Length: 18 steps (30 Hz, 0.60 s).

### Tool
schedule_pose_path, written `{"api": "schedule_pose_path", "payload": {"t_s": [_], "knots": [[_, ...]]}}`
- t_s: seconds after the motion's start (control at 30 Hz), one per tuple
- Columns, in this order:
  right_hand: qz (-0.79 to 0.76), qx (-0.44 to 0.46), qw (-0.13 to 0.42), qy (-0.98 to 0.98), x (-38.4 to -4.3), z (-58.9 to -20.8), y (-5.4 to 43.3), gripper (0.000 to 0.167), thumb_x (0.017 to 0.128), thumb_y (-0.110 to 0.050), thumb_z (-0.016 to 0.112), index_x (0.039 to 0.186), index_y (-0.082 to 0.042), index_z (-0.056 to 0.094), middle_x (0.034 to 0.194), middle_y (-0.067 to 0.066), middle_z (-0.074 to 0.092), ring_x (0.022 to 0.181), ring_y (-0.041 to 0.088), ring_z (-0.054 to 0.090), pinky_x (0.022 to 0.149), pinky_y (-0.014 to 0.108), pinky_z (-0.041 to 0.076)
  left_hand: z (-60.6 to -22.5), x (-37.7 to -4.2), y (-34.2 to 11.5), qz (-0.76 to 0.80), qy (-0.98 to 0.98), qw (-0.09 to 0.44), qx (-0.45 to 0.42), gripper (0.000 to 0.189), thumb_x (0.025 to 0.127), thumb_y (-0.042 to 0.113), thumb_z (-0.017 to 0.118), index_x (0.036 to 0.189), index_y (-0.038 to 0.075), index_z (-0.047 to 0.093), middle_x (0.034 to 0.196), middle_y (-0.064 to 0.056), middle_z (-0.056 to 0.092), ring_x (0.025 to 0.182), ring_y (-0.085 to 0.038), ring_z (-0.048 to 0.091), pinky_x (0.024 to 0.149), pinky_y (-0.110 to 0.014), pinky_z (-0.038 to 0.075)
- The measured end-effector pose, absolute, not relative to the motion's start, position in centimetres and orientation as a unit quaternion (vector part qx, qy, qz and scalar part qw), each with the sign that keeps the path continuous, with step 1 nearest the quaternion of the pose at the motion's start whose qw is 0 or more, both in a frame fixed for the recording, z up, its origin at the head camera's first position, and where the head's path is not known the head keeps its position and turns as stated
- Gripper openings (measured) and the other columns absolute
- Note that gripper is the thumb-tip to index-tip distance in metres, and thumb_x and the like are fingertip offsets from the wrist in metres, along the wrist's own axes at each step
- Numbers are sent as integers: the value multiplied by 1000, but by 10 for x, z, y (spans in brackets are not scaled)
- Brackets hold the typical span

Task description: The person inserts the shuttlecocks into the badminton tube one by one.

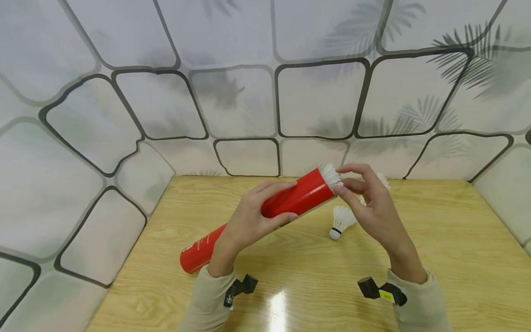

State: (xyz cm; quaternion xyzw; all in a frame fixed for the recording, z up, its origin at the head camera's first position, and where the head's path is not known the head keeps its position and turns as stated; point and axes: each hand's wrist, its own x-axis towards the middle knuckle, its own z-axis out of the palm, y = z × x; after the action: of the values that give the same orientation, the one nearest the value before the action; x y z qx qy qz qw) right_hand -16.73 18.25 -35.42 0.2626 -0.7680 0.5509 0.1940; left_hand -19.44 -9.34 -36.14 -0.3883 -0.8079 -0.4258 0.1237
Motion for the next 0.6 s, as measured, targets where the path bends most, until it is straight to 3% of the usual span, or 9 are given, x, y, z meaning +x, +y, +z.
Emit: {"api": "schedule_pose_path", "payload": {"t_s": [0.17,0.37,0.6], "knots": [[538,280,186,-773,-168,-355,183,39,98,9,62,134,-4,58,123,14,69,109,13,70,81,21,55,-360,-194,-95,-426,-807,125,-390,56,89,26,83,141,21,62,135,1,62,113,-17,61,85,-34,58],[546,295,154,-769,-168,-356,183,38,100,7,58,136,-5,58,134,13,64,114,14,69,87,27,57,-359,-192,-97,-425,-805,122,-396,56,89,25,83,141,20,62,135,1,62,113,-18,60,86,-33,58],[548,321,115,-764,-169,-356,185,38,103,7,52,140,-4,54,131,21,65,113,17,70,89,26,56,-359,-191,-96,-425,-802,118,-402,56,89,25,84,140,20,63,134,1,61,113,-18,61,86,-32,58]]}}
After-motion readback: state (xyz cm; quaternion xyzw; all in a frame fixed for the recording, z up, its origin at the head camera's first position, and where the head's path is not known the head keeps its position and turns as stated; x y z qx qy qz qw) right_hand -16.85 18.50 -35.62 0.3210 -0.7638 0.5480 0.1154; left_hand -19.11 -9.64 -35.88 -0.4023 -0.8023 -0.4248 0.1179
